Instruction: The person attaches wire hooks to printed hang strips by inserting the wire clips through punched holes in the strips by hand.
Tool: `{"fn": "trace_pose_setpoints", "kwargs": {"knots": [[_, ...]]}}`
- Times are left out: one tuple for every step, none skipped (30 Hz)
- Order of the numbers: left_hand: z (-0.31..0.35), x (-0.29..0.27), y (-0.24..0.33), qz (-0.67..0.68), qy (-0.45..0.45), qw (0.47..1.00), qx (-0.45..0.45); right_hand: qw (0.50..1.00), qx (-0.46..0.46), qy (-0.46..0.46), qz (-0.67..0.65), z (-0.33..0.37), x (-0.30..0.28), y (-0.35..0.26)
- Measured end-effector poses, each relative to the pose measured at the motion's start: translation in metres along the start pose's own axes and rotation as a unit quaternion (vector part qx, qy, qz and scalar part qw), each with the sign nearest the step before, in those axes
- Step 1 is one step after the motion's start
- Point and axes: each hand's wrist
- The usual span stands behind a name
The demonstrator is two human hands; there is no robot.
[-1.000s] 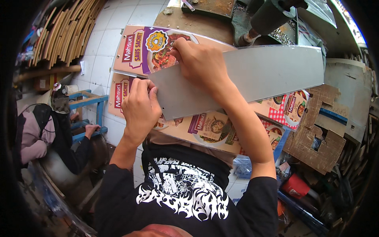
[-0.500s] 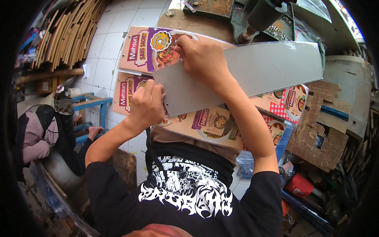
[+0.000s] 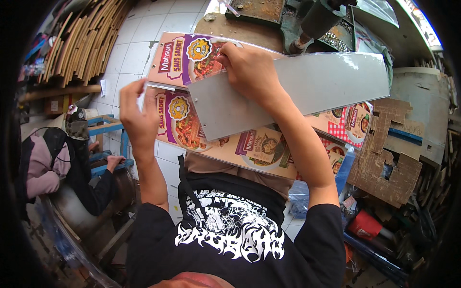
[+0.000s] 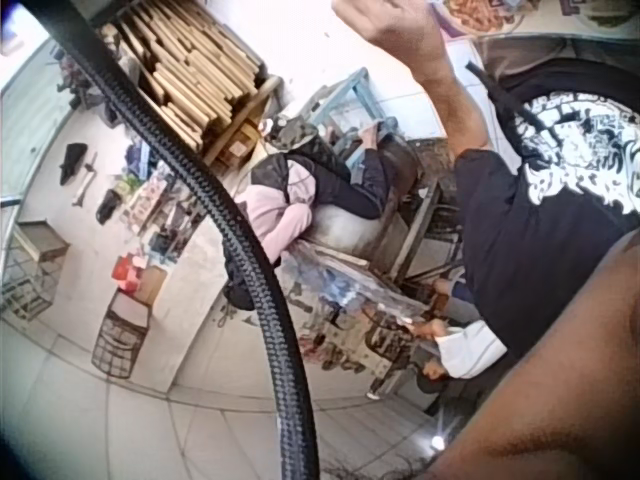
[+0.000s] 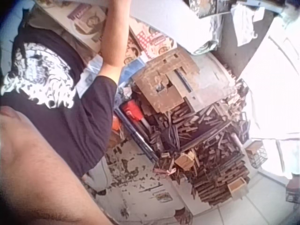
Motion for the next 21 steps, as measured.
{"fn": "trace_pose_setpoints", "kwargs": {"knots": [[0.011, 0.007, 0.004, 0.040, -0.039, 0.998, 0.014, 1.000, -0.001, 0.000, 0.000, 0.000, 0.000, 0.000], [0.020, 0.012, 0.009, 0.045, -0.058, 0.996, 0.046, 1.000, -0.001, 0.000, -0.004, 0.001, 0.000, 0.001], [0.028, 0.016, 0.019, 0.048, -0.072, 0.995, 0.054, 1.000, 0.001, 0.001, -0.006, 0.002, -0.001, 0.002], [0.036, 0.020, 0.024, 0.054, -0.074, 0.995, 0.048, 1.000, 0.001, 0.002, -0.007, 0.002, 0.000, 0.003], [0.043, 0.025, 0.025, 0.061, -0.077, 0.994, 0.042, 1.000, -0.011, 0.014, -0.006, 0.002, 0.001, 0.004], [0.047, 0.029, 0.026, 0.061, -0.078, 0.994, 0.042, 0.999, -0.023, 0.025, -0.005, 0.002, 0.001, 0.004], [0.050, 0.032, 0.027, 0.053, -0.076, 0.995, 0.023, 0.999, -0.021, 0.026, -0.006, 0.002, 0.001, 0.004], [0.052, 0.035, 0.028, 0.045, -0.074, 0.996, 0.005, 1.000, -0.022, 0.020, -0.001, 0.002, 0.001, 0.003], [0.053, 0.037, 0.029, 0.045, -0.076, 0.996, 0.005, 1.000, -0.023, 0.014, 0.003, 0.002, 0.001, 0.003], [0.054, 0.039, 0.030, 0.045, -0.070, 0.997, -0.004, 1.000, -0.022, 0.014, 0.003, 0.002, 0.002, 0.004], [0.055, 0.041, 0.031, 0.045, -0.063, 0.997, -0.013, 1.000, -0.019, 0.014, 0.006, 0.003, 0.002, 0.004], [0.056, 0.044, 0.031, 0.045, -0.065, 0.997, -0.013, 1.000, -0.015, 0.014, 0.009, 0.003, 0.003, 0.004], [0.057, 0.046, 0.031, 0.055, -0.062, 0.996, -0.028, 1.000, -0.014, 0.014, 0.008, 0.003, 0.003, 0.005], [0.057, 0.049, 0.032, 0.065, -0.059, 0.995, -0.043, 1.000, -0.015, 0.014, 0.010, 0.004, 0.003, 0.005], [0.057, 0.050, 0.034, 0.064, -0.061, 0.995, -0.043, 1.000, -0.016, 0.014, 0.011, 0.003, 0.004, 0.005], [0.057, 0.050, 0.037, 0.059, -0.069, 0.993, -0.072, 1.000, -0.014, 0.014, 0.009, 0.003, 0.004, 0.005], [0.058, 0.051, 0.039, 0.055, -0.078, 0.990, -0.101, 1.000, -0.013, 0.016, 0.009, 0.003, 0.004, 0.004], [0.058, 0.052, 0.039, 0.054, -0.080, 0.990, -0.102, 1.000, -0.012, 0.018, 0.008, 0.003, 0.005, 0.004], [0.058, 0.053, 0.039, 0.051, -0.080, 0.989, -0.111, 1.000, -0.010, 0.017, 0.006, 0.003, 0.005, 0.003], [0.058, 0.055, 0.038, 0.049, -0.080, 0.988, -0.121, 1.000, -0.005, 0.016, 0.007, 0.002, 0.006, 0.003], [0.059, 0.056, 0.038, 0.048, -0.083, 0.988, -0.122, 1.000, -0.001, 0.016, 0.007, 0.002, 0.007, 0.003]]}}
Point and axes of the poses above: each hand's wrist, its own z-axis away from the middle knuckle, its own x-axis out of the palm, y = z × x, and after that the axes turned 11 degrees about -x, right-handed
